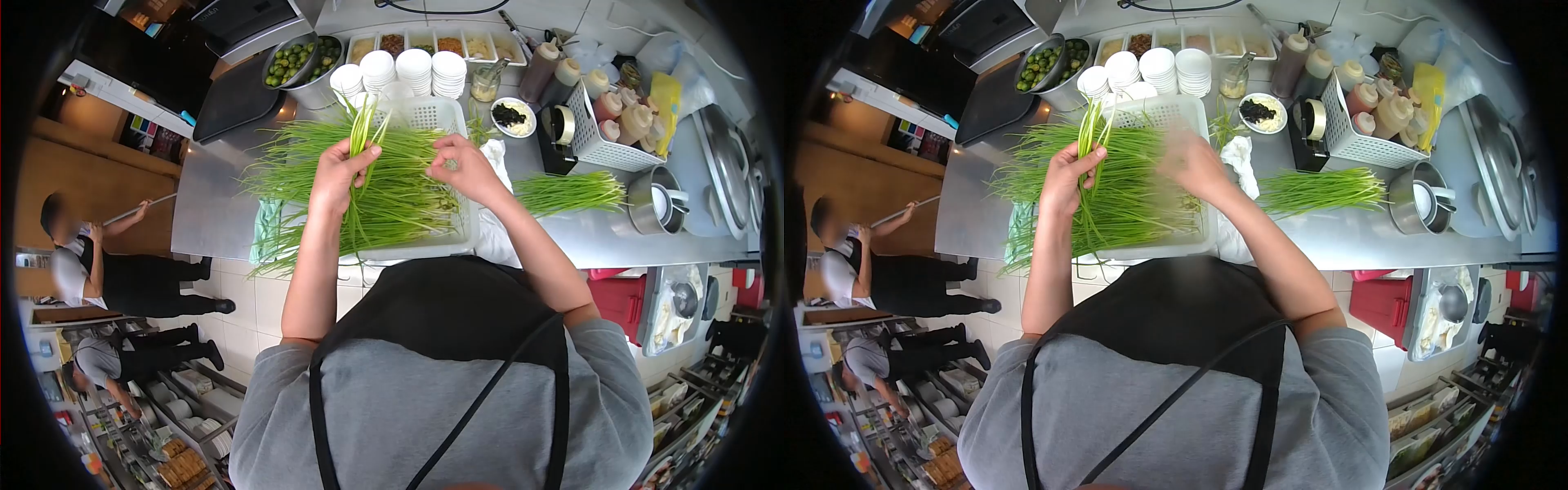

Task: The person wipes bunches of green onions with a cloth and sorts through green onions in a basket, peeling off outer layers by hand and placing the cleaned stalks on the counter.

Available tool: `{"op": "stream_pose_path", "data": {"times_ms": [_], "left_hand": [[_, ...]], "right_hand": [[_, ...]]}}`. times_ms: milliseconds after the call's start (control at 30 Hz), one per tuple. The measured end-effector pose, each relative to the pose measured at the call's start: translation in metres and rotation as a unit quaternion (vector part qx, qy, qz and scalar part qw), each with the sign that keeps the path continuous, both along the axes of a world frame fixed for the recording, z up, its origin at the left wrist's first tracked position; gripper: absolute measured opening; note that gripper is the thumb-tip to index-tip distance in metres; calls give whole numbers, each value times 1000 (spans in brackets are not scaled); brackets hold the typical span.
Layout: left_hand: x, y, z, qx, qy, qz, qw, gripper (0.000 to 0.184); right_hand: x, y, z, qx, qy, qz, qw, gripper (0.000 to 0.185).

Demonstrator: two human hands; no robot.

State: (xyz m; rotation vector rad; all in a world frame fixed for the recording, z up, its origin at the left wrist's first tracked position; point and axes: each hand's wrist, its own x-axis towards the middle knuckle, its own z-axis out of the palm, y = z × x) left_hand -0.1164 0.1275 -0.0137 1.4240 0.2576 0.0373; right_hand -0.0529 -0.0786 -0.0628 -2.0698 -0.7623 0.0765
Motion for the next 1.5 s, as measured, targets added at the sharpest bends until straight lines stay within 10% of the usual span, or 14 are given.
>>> {"op": "stream_pose_path", "data": {"times_ms": [233, 400, 833, 933, 1033, 1200, 1500], "left_hand": [[0, 4, 2, 16, 11, -4, 1000, 7], [0, -4, 3, 18, 3, -29, 999, 8], [-6, 5, -1, 65, 0, -13, 998, 9], [-6, 7, 0, 32, -2, 8, 999, 10], [-6, 1, 5, 9, -1, 5, 1000, 10], [-7, -14, 8, 22, -19, -57, 998, 11], [-7, -15, 11, 42, 17, -29, 999, 11]], "right_hand": [[-6, -7, 23, -167, 12, -7, 986, 20], [-8, 14, 37, 122, -64, -62, 989, 20], [7, -7, 32, 227, 1, -34, 973, 11], [14, -14, 20, 207, -2, -93, 974, 12], [6, -8, 14, -137, -52, -45, 988, 13], [-14, 29, 37, 195, -38, 5, 980, 19], [-11, 31, 40, 203, -2, 15, 979, 13]]}}
